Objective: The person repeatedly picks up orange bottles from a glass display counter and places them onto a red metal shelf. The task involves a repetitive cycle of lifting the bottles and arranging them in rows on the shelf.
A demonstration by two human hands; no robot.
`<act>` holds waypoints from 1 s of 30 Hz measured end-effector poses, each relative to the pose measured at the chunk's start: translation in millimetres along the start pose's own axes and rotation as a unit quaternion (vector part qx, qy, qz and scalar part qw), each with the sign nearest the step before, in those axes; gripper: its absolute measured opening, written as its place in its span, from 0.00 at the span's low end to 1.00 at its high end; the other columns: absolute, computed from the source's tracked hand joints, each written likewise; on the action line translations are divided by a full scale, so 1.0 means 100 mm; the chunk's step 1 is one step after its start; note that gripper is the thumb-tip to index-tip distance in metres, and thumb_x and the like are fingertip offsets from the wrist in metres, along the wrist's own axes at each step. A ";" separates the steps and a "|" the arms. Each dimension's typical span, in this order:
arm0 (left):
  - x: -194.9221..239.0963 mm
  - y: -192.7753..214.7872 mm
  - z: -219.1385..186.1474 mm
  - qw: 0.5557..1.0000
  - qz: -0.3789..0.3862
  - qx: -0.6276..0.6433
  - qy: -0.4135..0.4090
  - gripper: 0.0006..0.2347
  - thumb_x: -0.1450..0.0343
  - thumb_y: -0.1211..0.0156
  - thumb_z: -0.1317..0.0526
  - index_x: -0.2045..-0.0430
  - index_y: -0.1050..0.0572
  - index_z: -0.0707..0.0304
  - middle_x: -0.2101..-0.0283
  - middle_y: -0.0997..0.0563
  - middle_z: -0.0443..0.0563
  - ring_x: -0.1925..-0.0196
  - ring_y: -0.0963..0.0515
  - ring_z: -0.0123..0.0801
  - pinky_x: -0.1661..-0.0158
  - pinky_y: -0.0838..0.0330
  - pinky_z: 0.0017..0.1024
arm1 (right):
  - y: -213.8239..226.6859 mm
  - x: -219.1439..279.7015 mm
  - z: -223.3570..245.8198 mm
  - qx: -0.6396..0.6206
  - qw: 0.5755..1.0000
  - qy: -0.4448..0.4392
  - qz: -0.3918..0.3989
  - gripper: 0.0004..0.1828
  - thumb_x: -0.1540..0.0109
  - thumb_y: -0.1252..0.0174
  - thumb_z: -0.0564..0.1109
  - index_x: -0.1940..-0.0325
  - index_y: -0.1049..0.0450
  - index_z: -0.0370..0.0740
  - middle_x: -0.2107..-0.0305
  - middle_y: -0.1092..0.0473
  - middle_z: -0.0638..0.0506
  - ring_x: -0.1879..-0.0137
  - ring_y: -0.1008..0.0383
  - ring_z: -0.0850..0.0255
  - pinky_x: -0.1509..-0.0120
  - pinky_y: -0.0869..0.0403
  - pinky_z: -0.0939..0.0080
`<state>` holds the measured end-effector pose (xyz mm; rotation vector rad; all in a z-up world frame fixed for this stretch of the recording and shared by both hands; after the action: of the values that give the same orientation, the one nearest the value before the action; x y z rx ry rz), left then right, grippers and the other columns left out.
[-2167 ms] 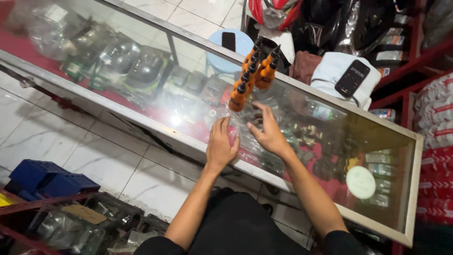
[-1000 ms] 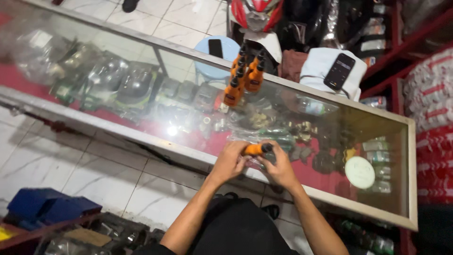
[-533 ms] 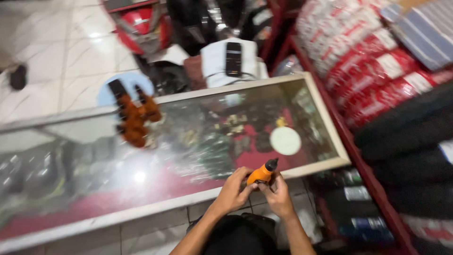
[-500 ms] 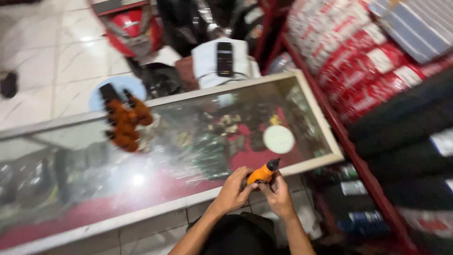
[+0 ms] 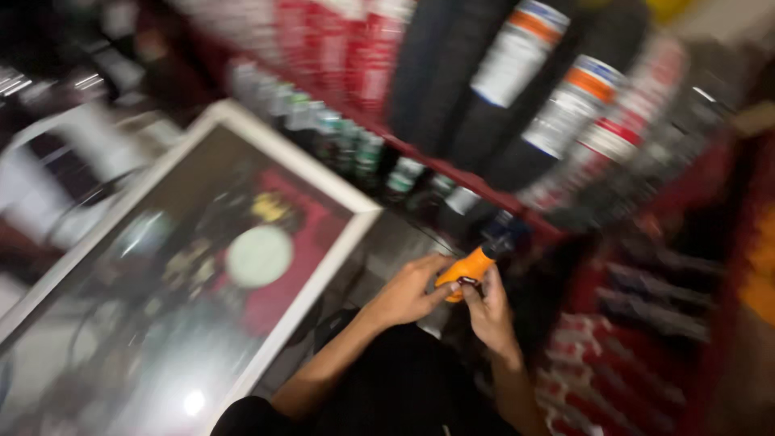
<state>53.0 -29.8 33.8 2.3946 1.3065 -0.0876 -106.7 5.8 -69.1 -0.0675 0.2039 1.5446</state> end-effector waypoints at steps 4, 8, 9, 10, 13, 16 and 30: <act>-0.50 -0.69 -0.09 0.991 0.121 0.049 -0.027 0.16 0.30 0.37 0.60 0.50 0.26 0.69 0.56 0.21 0.63 0.52 0.20 0.56 0.54 0.27 0.41 | 0.76 0.37 0.00 0.065 0.987 -0.004 -0.148 0.23 0.32 0.45 0.41 0.34 0.39 0.34 0.51 0.29 0.51 0.46 0.29 0.63 0.38 0.30 0.59; -0.74 -1.44 -0.21 0.961 0.253 0.060 -0.095 0.16 0.30 0.35 0.60 0.52 0.27 0.70 0.57 0.22 0.64 0.55 0.21 0.58 0.56 0.27 0.42 | 1.23 0.96 -0.05 0.061 0.951 -0.039 -0.299 0.23 0.34 0.43 0.38 0.35 0.38 0.34 0.54 0.31 0.51 0.49 0.31 0.64 0.42 0.29 0.61; -0.76 -1.61 -0.25 0.951 0.278 0.062 -0.119 0.15 0.30 0.36 0.61 0.53 0.27 0.70 0.58 0.22 0.64 0.55 0.21 0.58 0.56 0.28 0.43 | 1.30 1.11 -0.09 0.033 0.938 -0.056 -0.340 0.24 0.34 0.43 0.37 0.35 0.38 0.34 0.54 0.32 0.51 0.50 0.32 0.65 0.43 0.29 0.62; -0.76 -1.76 -0.30 0.940 0.303 0.064 -0.144 0.14 0.31 0.36 0.62 0.55 0.27 0.70 0.59 0.22 0.63 0.55 0.21 0.59 0.56 0.28 0.44 | 1.35 1.25 -0.09 0.023 0.929 -0.063 -0.365 0.23 0.35 0.43 0.37 0.36 0.38 0.34 0.54 0.31 0.51 0.49 0.31 0.65 0.42 0.29 0.62; -0.71 -2.16 -0.32 0.914 0.367 0.058 -0.164 0.13 0.31 0.37 0.64 0.56 0.27 0.69 0.59 0.22 0.64 0.56 0.22 0.59 0.56 0.28 0.45 | 1.38 1.66 -0.08 -0.004 0.896 -0.089 -0.435 0.22 0.36 0.43 0.36 0.37 0.36 0.34 0.53 0.29 0.49 0.48 0.28 0.64 0.41 0.27 0.62; -0.65 -2.47 -0.29 0.885 0.437 0.056 -0.152 0.13 0.32 0.36 0.64 0.56 0.27 0.69 0.60 0.22 0.64 0.57 0.21 0.58 0.57 0.27 0.44 | 1.31 1.95 -0.15 -0.062 0.859 -0.119 -0.495 0.25 0.38 0.40 0.36 0.38 0.35 0.33 0.54 0.28 0.48 0.49 0.25 0.62 0.44 0.25 0.60; -1.29 -3.02 -1.29 0.757 0.536 0.212 -0.308 0.08 0.26 0.38 0.62 0.58 0.24 0.66 0.57 0.19 0.61 0.54 0.19 0.51 0.51 0.27 0.41 | 1.04 2.08 -0.15 -0.067 0.760 -0.028 -0.646 0.28 0.33 0.42 0.38 0.30 0.41 0.35 0.44 0.33 0.50 0.37 0.32 0.60 0.31 0.33 0.56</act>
<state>-284.2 61.8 86.3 2.7100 -0.5079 -0.8067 -208.8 211.5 -110.8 -0.2234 -0.0328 0.1535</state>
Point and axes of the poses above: each hand's wrist, its own x-axis away from the middle knuckle, its own y-axis out of the back of the hand, z = x × y, the point moved 10 cm from there along -x, towards the middle knuckle
